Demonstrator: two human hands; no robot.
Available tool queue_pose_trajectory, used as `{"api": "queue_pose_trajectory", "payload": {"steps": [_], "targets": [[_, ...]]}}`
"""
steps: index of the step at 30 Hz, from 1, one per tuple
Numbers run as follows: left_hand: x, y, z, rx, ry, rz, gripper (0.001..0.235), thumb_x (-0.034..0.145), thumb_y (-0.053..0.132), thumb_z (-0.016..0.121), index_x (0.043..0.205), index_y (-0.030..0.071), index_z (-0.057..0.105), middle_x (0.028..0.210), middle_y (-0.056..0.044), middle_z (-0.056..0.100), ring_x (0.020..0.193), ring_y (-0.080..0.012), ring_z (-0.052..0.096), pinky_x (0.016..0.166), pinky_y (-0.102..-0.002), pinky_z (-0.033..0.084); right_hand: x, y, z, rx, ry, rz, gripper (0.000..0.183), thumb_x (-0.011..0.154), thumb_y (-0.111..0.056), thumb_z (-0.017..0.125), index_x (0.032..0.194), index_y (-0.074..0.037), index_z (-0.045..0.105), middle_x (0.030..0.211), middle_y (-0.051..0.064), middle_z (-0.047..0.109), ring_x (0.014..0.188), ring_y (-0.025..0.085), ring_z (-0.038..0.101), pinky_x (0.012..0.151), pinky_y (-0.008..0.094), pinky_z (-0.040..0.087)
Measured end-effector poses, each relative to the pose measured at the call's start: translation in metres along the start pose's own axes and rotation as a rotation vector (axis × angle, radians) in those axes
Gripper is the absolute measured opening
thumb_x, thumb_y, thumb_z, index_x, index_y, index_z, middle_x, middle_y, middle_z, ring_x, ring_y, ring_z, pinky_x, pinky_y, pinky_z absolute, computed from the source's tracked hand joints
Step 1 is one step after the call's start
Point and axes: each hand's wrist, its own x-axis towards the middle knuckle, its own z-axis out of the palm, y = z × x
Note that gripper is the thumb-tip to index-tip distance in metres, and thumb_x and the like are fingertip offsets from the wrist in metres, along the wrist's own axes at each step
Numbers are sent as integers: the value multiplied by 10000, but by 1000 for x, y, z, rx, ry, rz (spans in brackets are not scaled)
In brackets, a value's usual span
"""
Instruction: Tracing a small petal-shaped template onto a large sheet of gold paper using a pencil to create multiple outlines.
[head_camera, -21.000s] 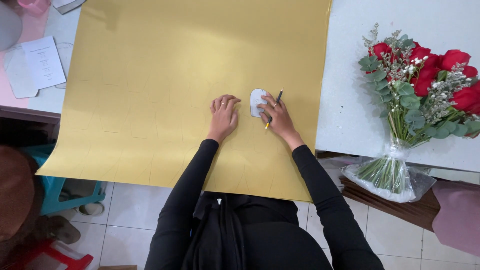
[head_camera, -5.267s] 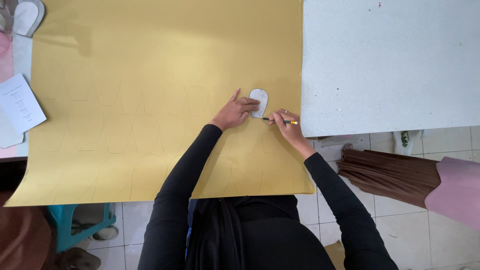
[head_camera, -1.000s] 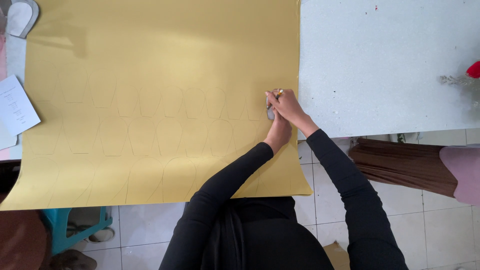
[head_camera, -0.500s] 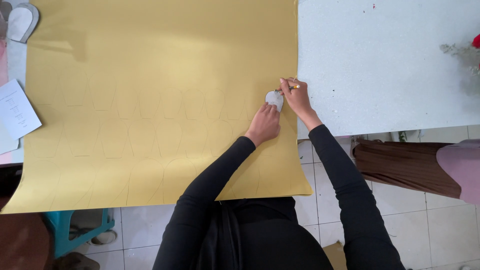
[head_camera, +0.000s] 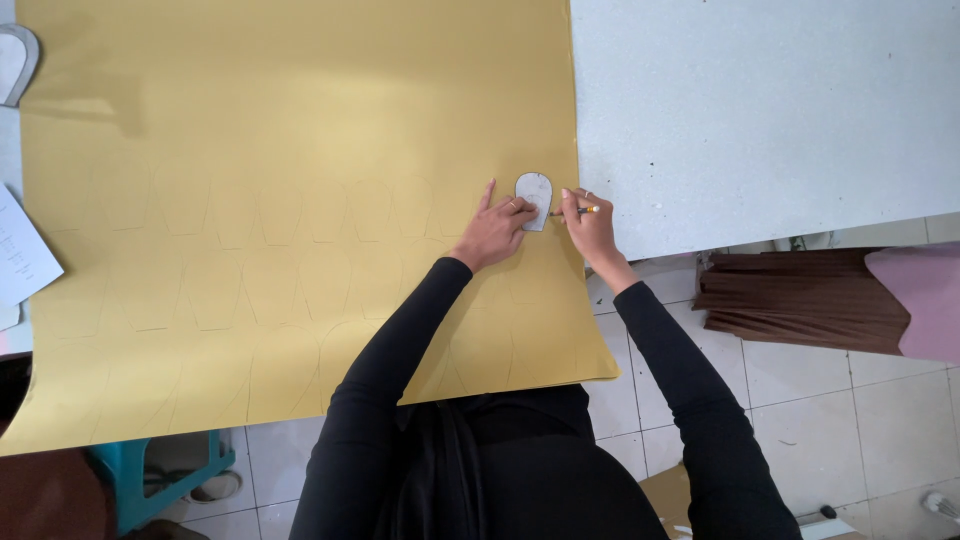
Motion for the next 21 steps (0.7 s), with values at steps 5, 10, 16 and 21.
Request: {"api": "queue_pose_trajectory", "payload": {"steps": [5,10,16,21], "targets": [[-1,-9,4,-34,-24,29,495,848,211,442,1271,256,696,1261,76,588,1274,-104,540,1273,-601,43,-22,-10,5,87,34,29,479,1126,-203,522,696,-96,704,593,69,638,571,223,673,546,325,528],[0,-17,10,-95,-30,39,487,853,198,435,1260,260,695,1281,86,591,1296,-96,523,1274,-590,20,-26,-11,4,226,99,24,500,1136,-165,468,702,-83,702,628,77,672,566,177,664,546,275,534],[1,-15,3,-140,-70,29,493,862,168,429,1268,238,700,1295,72,600,1304,-120,530,1277,-576,5,-28,-11,5,219,91,2,474,1131,-144,488,722,-65,713,648,97,687,569,202,684,543,297,547],[1,-15,0,-153,-72,30,500,859,157,431,1272,231,701,1293,60,607,1304,-131,537,1277,-572,1,-25,-10,9,209,84,-5,462,1126,-145,502,719,-81,713,623,78,676,567,207,687,543,299,543]]}}
